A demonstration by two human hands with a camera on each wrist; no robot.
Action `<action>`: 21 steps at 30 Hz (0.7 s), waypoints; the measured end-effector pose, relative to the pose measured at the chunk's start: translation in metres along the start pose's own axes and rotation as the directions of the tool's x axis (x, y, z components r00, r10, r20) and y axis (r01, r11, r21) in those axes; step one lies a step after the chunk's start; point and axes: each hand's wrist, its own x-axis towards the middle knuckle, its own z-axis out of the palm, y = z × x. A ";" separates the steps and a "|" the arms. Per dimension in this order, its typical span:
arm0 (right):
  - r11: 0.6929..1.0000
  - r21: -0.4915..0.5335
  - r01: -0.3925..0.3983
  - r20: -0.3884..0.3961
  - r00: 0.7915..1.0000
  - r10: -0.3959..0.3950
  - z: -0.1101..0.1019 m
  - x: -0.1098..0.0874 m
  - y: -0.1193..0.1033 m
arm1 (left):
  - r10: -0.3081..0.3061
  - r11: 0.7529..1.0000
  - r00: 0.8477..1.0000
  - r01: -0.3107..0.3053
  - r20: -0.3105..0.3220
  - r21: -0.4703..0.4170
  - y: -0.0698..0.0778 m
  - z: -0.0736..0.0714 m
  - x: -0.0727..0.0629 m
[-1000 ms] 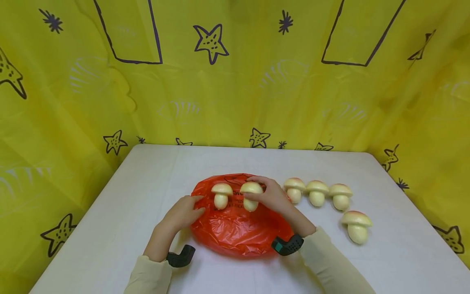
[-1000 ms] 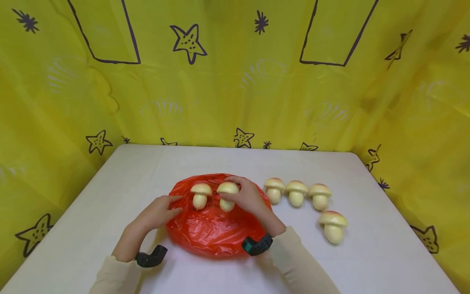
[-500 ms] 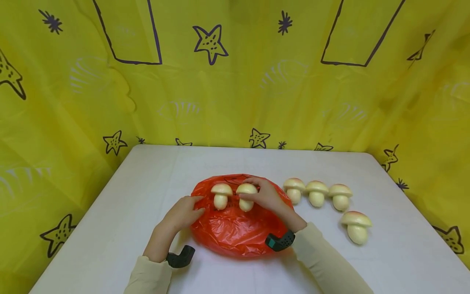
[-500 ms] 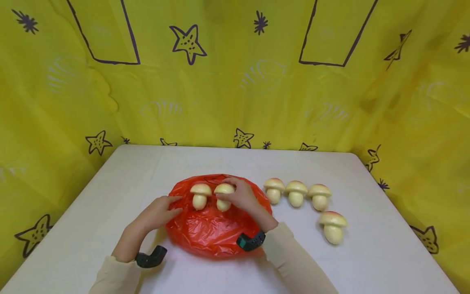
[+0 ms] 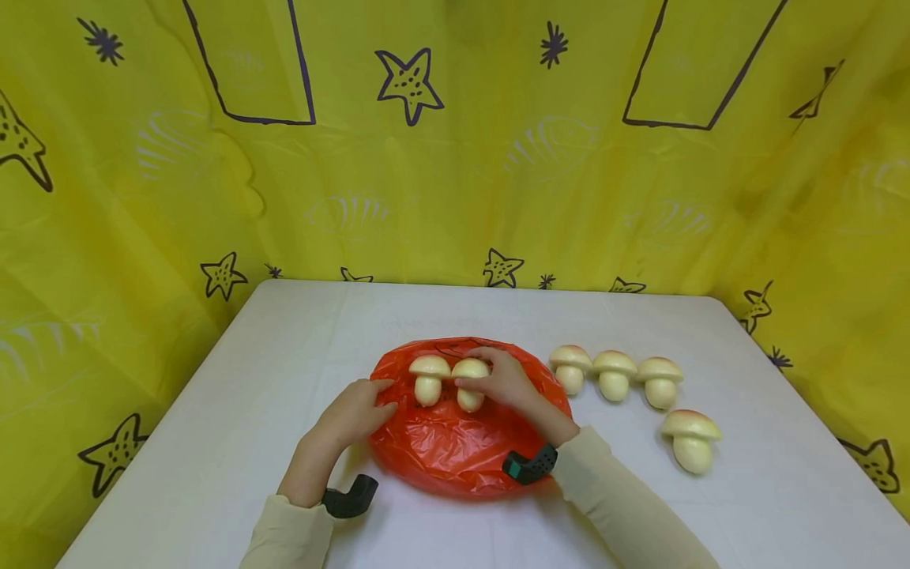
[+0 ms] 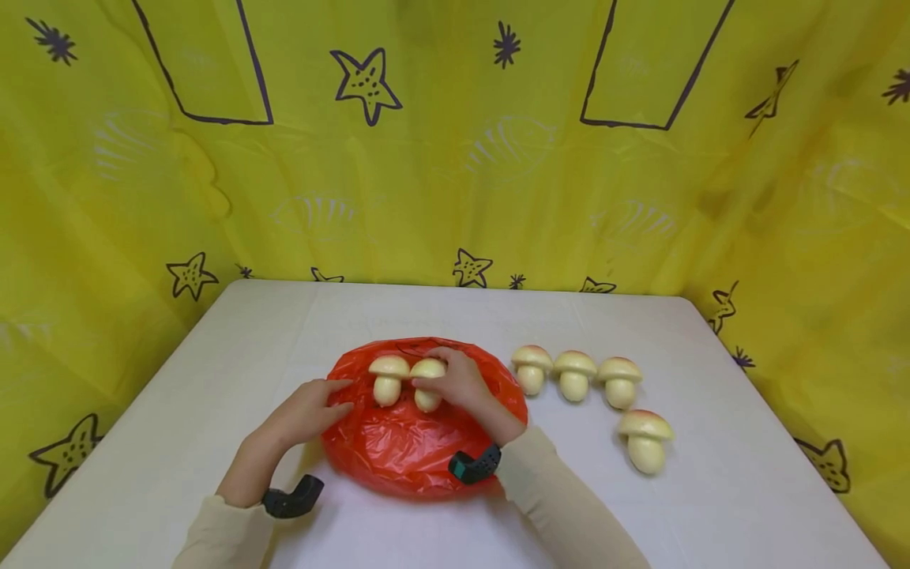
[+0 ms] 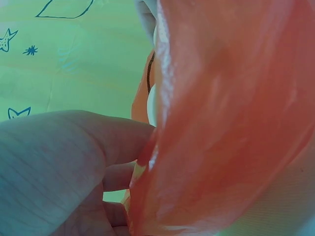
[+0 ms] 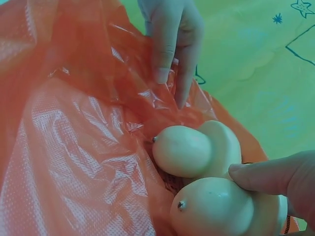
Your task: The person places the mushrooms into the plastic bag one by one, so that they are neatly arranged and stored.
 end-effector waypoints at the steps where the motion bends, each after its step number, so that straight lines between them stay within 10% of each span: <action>1: 1.000 -0.001 -0.003 -0.002 1.000 0.003 0.001 0.000 0.000 | 0.001 1.000 1.000 -0.001 0.000 0.000 0.000 0.000 0.000; 21: 0.999 -0.043 -0.020 -0.037 0.999 0.018 0.011 0.006 0.000 | 0.013 1.000 1.000 -0.013 0.003 -0.007 0.000 -0.001 0.000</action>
